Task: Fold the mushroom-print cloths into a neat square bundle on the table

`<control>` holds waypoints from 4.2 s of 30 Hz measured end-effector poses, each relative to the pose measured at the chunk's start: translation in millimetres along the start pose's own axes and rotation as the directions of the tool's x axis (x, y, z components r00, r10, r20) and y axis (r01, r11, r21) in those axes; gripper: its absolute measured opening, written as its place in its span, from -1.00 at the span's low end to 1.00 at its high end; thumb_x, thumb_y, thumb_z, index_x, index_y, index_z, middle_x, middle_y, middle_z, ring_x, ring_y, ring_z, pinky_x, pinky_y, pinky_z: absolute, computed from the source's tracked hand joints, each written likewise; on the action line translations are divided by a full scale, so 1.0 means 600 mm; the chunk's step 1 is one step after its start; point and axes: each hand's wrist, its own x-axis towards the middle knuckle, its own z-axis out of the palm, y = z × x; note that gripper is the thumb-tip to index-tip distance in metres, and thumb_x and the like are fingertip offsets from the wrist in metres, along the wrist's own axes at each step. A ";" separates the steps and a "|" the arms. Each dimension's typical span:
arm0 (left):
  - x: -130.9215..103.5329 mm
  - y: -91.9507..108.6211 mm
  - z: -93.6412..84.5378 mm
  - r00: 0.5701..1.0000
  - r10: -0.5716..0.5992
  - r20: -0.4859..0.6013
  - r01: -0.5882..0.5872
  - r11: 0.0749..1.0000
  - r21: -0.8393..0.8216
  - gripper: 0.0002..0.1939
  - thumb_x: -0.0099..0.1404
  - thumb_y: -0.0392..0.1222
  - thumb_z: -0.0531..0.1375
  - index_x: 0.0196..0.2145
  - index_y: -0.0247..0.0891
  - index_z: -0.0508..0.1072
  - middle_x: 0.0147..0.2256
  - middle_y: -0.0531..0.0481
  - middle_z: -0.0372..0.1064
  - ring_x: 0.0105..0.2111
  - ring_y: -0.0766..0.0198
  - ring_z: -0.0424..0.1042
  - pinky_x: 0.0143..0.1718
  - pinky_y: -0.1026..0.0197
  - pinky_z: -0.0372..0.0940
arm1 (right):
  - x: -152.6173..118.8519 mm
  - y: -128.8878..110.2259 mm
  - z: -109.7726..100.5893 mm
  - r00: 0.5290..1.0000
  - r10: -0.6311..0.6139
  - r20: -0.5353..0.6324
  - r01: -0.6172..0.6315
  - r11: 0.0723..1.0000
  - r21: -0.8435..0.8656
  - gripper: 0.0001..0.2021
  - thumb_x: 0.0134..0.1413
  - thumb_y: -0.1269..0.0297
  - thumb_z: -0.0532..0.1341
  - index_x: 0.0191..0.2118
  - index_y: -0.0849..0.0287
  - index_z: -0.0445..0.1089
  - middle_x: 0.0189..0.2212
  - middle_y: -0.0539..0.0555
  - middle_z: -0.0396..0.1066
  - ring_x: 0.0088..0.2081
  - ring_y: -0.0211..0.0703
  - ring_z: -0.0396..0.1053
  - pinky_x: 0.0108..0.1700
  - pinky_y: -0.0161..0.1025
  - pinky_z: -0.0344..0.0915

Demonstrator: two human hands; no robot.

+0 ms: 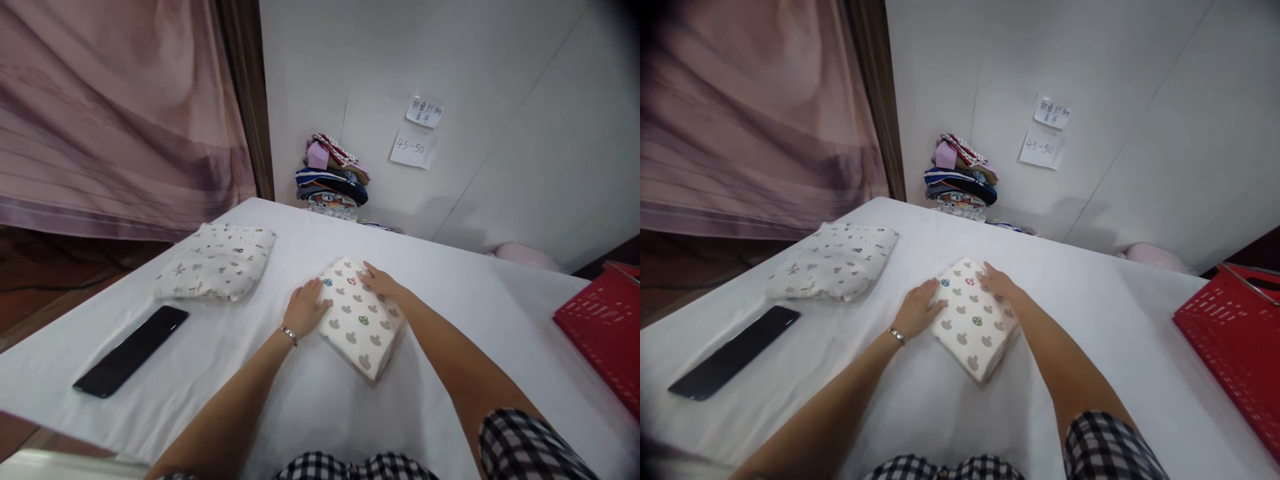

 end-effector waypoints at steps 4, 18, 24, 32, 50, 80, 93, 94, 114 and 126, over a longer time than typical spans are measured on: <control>0.027 -0.021 -0.029 0.950 -0.284 0.127 0.290 0.957 -0.027 -0.36 0.25 0.16 -0.03 0.17 -0.28 0.17 0.14 -0.19 0.19 0.09 0.05 0.24 0.00 0.09 0.20 | -0.015 0.034 -0.036 0.994 0.088 0.056 -0.084 0.993 -0.078 -0.25 -0.01 -0.18 0.11 0.22 0.20 0.12 0.20 0.21 0.10 0.17 0.12 0.12 0.14 -0.10 0.05; 0.252 -0.026 -0.068 0.991 -0.067 0.120 0.044 0.982 0.183 -0.58 0.21 -0.11 0.12 0.04 -0.14 0.33 0.06 -0.08 0.28 0.08 0.06 0.20 0.04 0.06 0.13 | -0.117 0.048 0.021 0.968 0.229 -0.105 -0.215 0.968 0.130 -0.48 0.00 -0.20 0.06 -0.34 0.23 0.40 -0.31 0.21 0.46 -0.28 -0.04 0.40 -0.27 -0.23 0.24; 0.206 0.022 -0.014 0.985 0.091 0.145 -0.098 0.994 0.042 -0.50 0.25 0.02 0.07 0.08 -0.24 0.30 0.17 -0.12 0.15 0.15 0.10 0.13 0.13 0.12 0.07 | -0.163 0.054 0.040 0.961 0.267 -0.067 -0.204 0.854 0.478 -0.52 0.01 -0.20 0.06 -0.37 0.18 0.39 -0.48 0.07 0.41 -0.55 -0.21 0.35 -0.51 -0.29 0.27; 0.029 0.081 0.018 0.914 0.354 0.199 -0.351 0.935 -0.052 -0.44 0.25 0.18 -0.01 0.09 -0.19 0.29 0.18 -0.12 0.12 0.19 0.12 0.09 0.18 0.03 -0.04 | -0.162 0.065 0.056 0.963 0.271 -0.007 -0.189 0.689 0.699 -0.62 -0.05 -0.05 0.22 -0.33 0.23 0.39 -0.58 0.02 0.37 -0.62 -0.28 0.29 -0.59 -0.33 0.30; -0.007 0.209 0.067 0.930 0.366 -0.012 -0.366 0.925 -0.105 -0.73 0.24 -0.18 0.13 -0.11 -0.22 0.46 -0.10 -0.11 0.37 -0.06 0.16 0.29 0.00 0.07 0.19 | -0.240 0.089 0.105 0.975 0.164 -0.149 0.088 0.332 0.939 -0.55 -0.17 0.38 0.28 -0.06 0.12 0.24 -0.32 0.04 0.39 -0.34 -0.21 0.42 -0.49 -0.33 0.38; -0.024 0.217 0.074 0.976 0.215 -0.038 -0.218 0.960 -0.177 -0.77 0.26 -0.20 0.04 -0.21 -0.17 0.48 -0.21 -0.02 0.41 -0.15 0.21 0.32 -0.07 0.15 0.24 | -0.233 0.069 0.114 0.935 0.276 -0.221 0.042 0.534 0.845 -0.94 -0.04 0.32 0.14 -0.45 0.15 0.23 -0.65 -0.04 0.35 -0.58 -0.28 0.35 -0.53 -0.36 0.32; -0.013 0.231 0.073 0.999 0.048 0.010 -0.043 0.964 -0.263 -0.79 0.19 -0.16 0.11 -0.32 -0.18 0.54 -0.21 0.01 0.44 -0.15 0.22 0.36 -0.07 0.19 0.25 | -0.234 0.066 0.112 0.974 0.190 -0.119 0.110 0.058 0.992 -0.79 -0.10 0.42 0.30 -0.34 0.18 0.25 -0.51 0.00 0.43 -0.49 -0.23 0.44 -0.46 -0.29 0.45; -0.012 0.232 0.072 0.999 0.031 0.022 -0.024 0.963 -0.268 -0.79 0.19 -0.16 0.11 -0.32 -0.18 0.54 -0.21 0.02 0.45 -0.15 0.22 0.36 -0.08 0.20 0.26 | -0.232 0.066 0.114 0.973 0.194 -0.123 0.114 0.057 0.992 -0.78 -0.11 0.43 0.31 -0.34 0.18 0.24 -0.52 -0.01 0.42 -0.50 -0.24 0.44 -0.46 -0.29 0.45; -0.030 0.225 0.062 0.909 0.416 -0.004 -0.416 0.909 0.025 -0.65 0.17 -0.13 0.15 -0.07 -0.23 0.37 -0.14 -0.11 0.36 -0.14 0.10 0.30 -0.11 0.07 0.20 | -0.225 0.070 0.112 0.950 0.260 -0.172 0.149 0.106 0.983 -0.71 -0.28 0.38 0.34 -0.36 0.18 0.26 -0.60 -0.08 0.36 -0.54 -0.27 0.38 -0.59 -0.39 0.29; 0.024 0.214 0.038 0.988 -0.154 -0.022 0.134 0.911 -0.390 -0.81 0.20 -0.12 0.08 -0.28 -0.20 0.41 -0.41 0.06 0.41 -0.39 0.27 0.37 -0.35 0.26 0.21 | -0.228 0.097 0.091 0.893 0.360 -0.269 0.067 0.484 0.872 -0.81 -0.15 0.18 0.22 -0.44 0.20 0.33 -0.54 -0.02 0.40 -0.64 -0.39 0.22 -0.67 -0.44 0.03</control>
